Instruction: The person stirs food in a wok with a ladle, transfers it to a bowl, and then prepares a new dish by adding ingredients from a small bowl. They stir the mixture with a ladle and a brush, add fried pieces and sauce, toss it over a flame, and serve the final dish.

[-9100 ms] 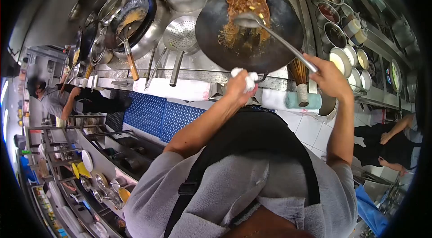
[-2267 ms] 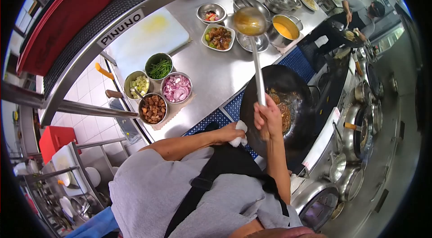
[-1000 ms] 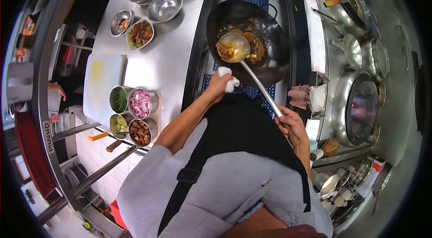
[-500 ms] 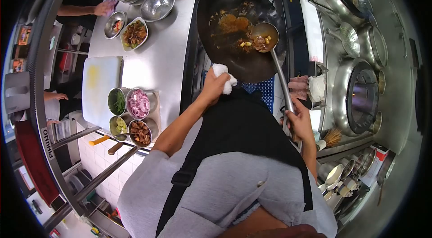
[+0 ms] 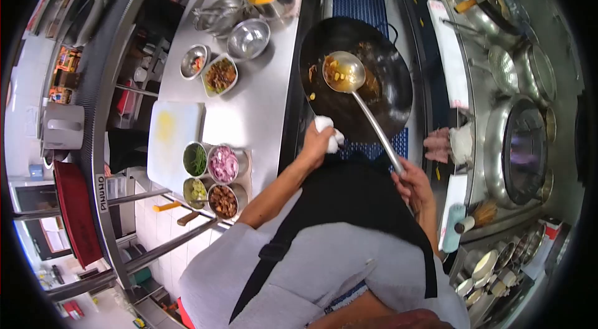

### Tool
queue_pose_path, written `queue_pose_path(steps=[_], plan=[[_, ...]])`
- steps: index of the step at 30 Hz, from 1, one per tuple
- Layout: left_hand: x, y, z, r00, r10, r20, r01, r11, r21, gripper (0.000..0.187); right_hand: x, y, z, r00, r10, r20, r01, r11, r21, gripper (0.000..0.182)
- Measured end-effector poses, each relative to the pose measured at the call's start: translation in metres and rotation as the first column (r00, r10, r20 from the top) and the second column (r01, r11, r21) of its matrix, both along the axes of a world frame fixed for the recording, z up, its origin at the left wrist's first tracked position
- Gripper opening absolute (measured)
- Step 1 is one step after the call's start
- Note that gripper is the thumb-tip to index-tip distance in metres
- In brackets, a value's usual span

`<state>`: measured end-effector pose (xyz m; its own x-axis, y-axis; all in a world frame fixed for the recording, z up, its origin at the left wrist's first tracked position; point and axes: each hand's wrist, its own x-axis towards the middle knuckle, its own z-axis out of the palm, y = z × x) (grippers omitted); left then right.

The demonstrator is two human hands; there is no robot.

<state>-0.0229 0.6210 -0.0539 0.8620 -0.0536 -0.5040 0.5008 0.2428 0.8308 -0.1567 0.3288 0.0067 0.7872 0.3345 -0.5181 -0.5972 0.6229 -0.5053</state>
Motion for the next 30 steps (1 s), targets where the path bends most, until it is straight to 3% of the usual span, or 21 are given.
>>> queue_pose_path(steps=[1, 3, 9, 15, 22, 25, 28, 30], plan=[[-0.001, 0.004, 0.000, 1.000, -0.014, 0.016, 0.016, 0.997, -0.072, 0.030, 0.005, 0.001, 0.007, 1.000, 0.014, -0.027, -0.016, 0.997, -0.074, 0.062], [-0.007, 0.012, 0.013, 0.996, -0.038, -0.081, 0.029, 0.994, -0.107, 0.034, 0.005, -0.002, 0.007, 0.999, -0.021, -0.028, 0.019, 0.998, -0.058, 0.062], [-0.018, 0.016, 0.022, 0.992, -0.050, -0.118, 0.039, 0.994, -0.099, 0.032, 0.001, -0.023, 0.027, 0.997, 0.028, 0.067, 0.012, 0.845, -0.535, 0.064], [-0.015, 0.010, 0.025, 0.997, -0.067, -0.049, 0.062, 0.994, -0.094, 0.031, 0.008, -0.032, 0.023, 0.989, 0.102, 0.103, -0.006, 0.740, -0.673, 0.064], [0.007, 0.005, 0.023, 0.991, -0.123, 0.043, 0.121, 0.992, 0.040, 0.034, 0.024, -0.037, 0.005, 0.967, 0.241, 0.086, -0.095, 0.652, -0.752, 0.067], [0.025, 0.005, 0.020, 0.991, -0.128, 0.028, 0.128, 0.992, 0.012, 0.034, 0.016, -0.051, 0.013, 0.949, 0.309, 0.057, -0.173, 0.667, -0.725, 0.067], [0.037, 0.002, 0.009, 0.989, -0.147, -0.028, 0.148, 0.988, 0.043, 0.035, 0.005, -0.051, 0.017, 0.946, 0.324, 0.015, -0.251, 0.761, -0.598, 0.066], [0.037, -0.002, 0.003, 0.989, -0.134, -0.057, 0.139, 0.987, 0.076, 0.034, 0.000, -0.042, 0.013, 0.976, 0.216, -0.005, -0.199, 0.893, -0.404, 0.065]])
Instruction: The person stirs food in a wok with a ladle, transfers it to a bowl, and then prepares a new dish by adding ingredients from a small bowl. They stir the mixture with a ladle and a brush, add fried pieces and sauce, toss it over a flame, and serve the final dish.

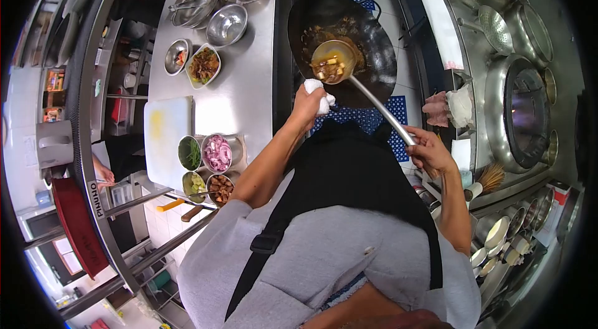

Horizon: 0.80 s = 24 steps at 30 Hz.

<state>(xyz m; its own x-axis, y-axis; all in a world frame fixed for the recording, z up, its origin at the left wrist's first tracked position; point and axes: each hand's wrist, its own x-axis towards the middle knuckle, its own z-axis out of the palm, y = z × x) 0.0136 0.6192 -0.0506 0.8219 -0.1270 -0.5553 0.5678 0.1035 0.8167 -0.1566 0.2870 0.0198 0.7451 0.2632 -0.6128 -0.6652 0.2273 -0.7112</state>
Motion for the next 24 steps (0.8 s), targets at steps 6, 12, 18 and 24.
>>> queue_pose_path(steps=[6, 12, 18, 24], plan=[[-0.021, 0.017, 0.000, 0.997, 0.046, -0.065, -0.050, 0.997, -0.057, 0.034, -0.026, 0.005, -0.004, 0.972, -0.211, -0.107, 0.231, 0.943, 0.238, 0.062], [-0.027, 0.013, 0.007, 0.998, 0.063, -0.029, -0.065, 0.995, -0.070, 0.032, -0.028, 0.003, -0.004, 0.990, -0.138, 0.035, 0.142, 0.965, -0.221, 0.065], [-0.008, -0.017, -0.002, 0.995, 0.088, 0.045, -0.089, 0.995, 0.033, 0.034, -0.008, 0.027, 0.000, 0.999, 0.042, 0.023, -0.036, 0.976, -0.216, 0.064], [-0.015, 0.000, -0.024, 0.991, 0.103, -0.087, -0.109, 0.992, -0.059, 0.022, 0.032, 0.052, 0.045, 1.000, -0.005, 0.024, 0.003, 0.996, 0.086, 0.063]])
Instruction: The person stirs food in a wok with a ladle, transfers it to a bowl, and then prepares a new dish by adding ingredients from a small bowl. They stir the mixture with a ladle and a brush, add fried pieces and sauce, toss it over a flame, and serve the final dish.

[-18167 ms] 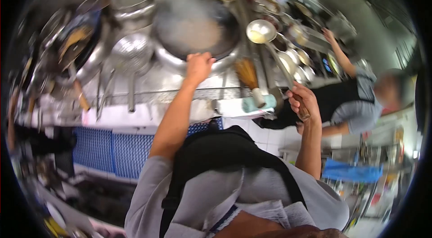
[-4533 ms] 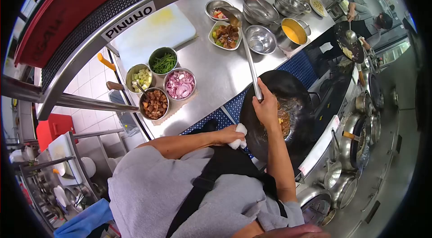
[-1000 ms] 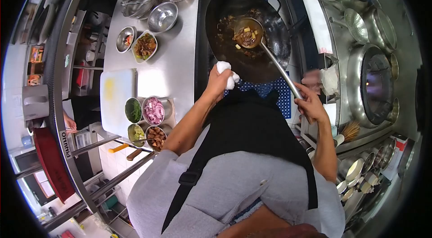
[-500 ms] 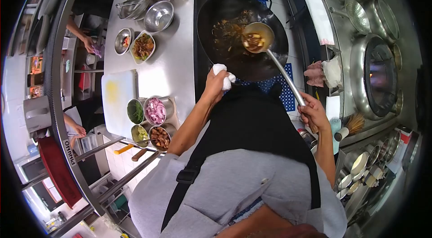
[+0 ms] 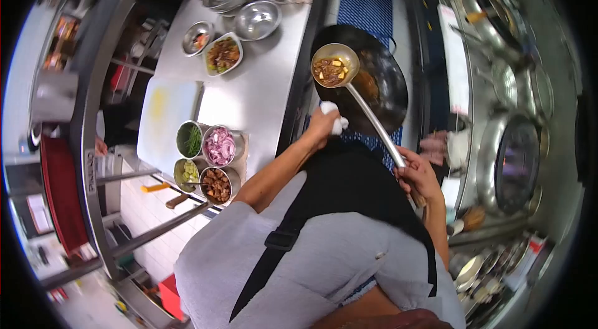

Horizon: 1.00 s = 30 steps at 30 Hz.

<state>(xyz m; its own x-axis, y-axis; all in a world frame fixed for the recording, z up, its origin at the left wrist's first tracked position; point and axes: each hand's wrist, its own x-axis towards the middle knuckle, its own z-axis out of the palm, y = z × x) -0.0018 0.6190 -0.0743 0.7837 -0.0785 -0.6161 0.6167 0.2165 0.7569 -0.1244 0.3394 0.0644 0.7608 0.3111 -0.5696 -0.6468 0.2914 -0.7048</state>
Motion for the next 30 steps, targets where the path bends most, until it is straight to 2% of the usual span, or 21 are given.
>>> queue_pose_path(steps=[3, 5, 6, 7, 10, 16, 19, 22, 25, 30], plan=[[-0.017, 0.011, -0.007, 0.998, 0.034, -0.057, -0.039, 0.996, -0.082, 0.019, 0.034, 0.021, 0.021, 0.988, 0.085, 0.126, -0.076, 0.995, -0.070, 0.063], [-0.026, 0.016, -0.009, 1.000, 0.006, 0.015, -0.005, 0.996, -0.094, 0.017, 0.063, 0.047, 0.036, 0.961, 0.175, 0.213, -0.141, 0.976, -0.164, 0.063], [-0.029, 0.018, 0.001, 0.999, 0.034, -0.022, -0.036, 0.993, -0.111, 0.017, 0.078, 0.059, 0.036, 0.942, 0.213, 0.257, -0.178, 0.972, -0.155, 0.064], [-0.032, 0.023, 0.019, 0.999, -0.010, -0.035, 0.007, 0.994, -0.105, 0.024, 0.093, 0.072, 0.038, 0.911, 0.287, 0.296, -0.235, 0.951, -0.199, 0.064], [-0.042, 0.024, 0.009, 0.999, 0.031, 0.041, -0.025, 0.990, -0.140, 0.025, 0.134, 0.117, 0.044, 0.822, 0.430, 0.373, -0.335, 0.896, -0.293, 0.064], [-0.050, 0.035, 0.004, 0.993, 0.006, 0.118, 0.012, 0.988, -0.156, 0.032, 0.181, 0.189, 0.027, 0.732, 0.520, 0.440, -0.387, 0.849, -0.360, 0.062], [-0.052, 0.039, 0.005, 0.984, -0.023, 0.179, 0.037, 0.996, -0.076, 0.037, 0.193, 0.210, 0.013, 0.698, 0.545, 0.465, -0.399, 0.835, -0.380, 0.063], [-0.051, 0.042, 0.011, 0.994, 0.013, 0.112, 0.001, 0.992, -0.125, 0.043, 0.200, 0.219, -0.004, 0.664, 0.576, 0.477, -0.414, 0.814, -0.408, 0.063], [-0.050, 0.045, 0.011, 0.991, 0.003, 0.132, 0.023, 0.980, -0.197, 0.049, 0.201, 0.224, -0.010, 0.649, 0.593, 0.477, -0.406, 0.800, -0.442, 0.064], [-0.049, 0.044, 0.005, 0.993, 0.037, 0.112, -0.015, 0.982, -0.189, 0.051, 0.199, 0.231, -0.010, 0.619, 0.607, 0.498, -0.364, 0.784, -0.503, 0.064]])
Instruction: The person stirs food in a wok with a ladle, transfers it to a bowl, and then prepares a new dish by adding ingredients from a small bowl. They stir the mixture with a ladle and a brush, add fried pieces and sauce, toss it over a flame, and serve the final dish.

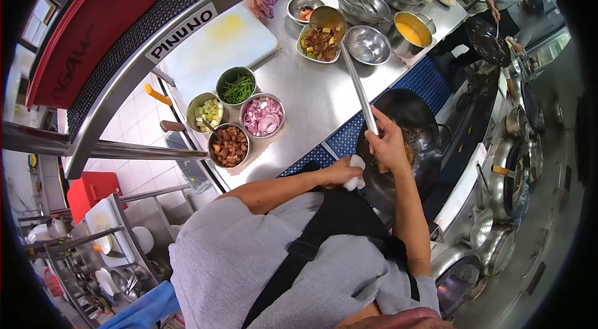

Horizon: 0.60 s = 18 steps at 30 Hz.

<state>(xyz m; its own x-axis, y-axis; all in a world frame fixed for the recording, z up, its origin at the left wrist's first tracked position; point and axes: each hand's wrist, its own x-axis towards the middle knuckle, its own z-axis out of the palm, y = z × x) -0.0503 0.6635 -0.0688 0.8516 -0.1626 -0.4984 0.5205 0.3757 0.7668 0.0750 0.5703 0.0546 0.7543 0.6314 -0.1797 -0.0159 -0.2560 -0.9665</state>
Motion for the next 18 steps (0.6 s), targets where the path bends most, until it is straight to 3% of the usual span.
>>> queue_pose_path(steps=[6, 9, 12, 15, 18], plan=[[0.000, 0.002, 0.011, 1.000, 0.009, 0.015, -0.009, 1.000, -0.014, 0.050, 0.007, 0.002, 0.001, 0.918, 0.074, 0.390, 0.013, 0.977, -0.215, 0.065], [0.000, 0.003, 0.004, 0.998, 0.020, 0.058, -0.022, 0.999, 0.039, 0.049, 0.005, 0.004, 0.013, 0.862, 0.083, 0.499, 0.054, 0.966, -0.254, 0.066], [-0.005, 0.005, -0.001, 0.993, 0.051, 0.102, -0.061, 0.994, 0.095, 0.045, 0.004, 0.006, 0.029, 0.838, 0.083, 0.540, 0.079, 0.960, -0.270, 0.066], [-0.009, 0.014, 0.014, 0.983, 0.068, 0.173, -0.088, 0.990, 0.113, 0.039, 0.007, 0.001, 0.015, 0.690, 0.077, 0.719, 0.035, 0.990, -0.139, 0.066], [-0.011, 0.024, 0.032, 0.981, 0.078, 0.176, -0.093, 0.993, 0.077, 0.032, 0.003, 0.000, 0.016, 0.848, 0.153, 0.508, 0.031, 0.942, -0.335, 0.067]])
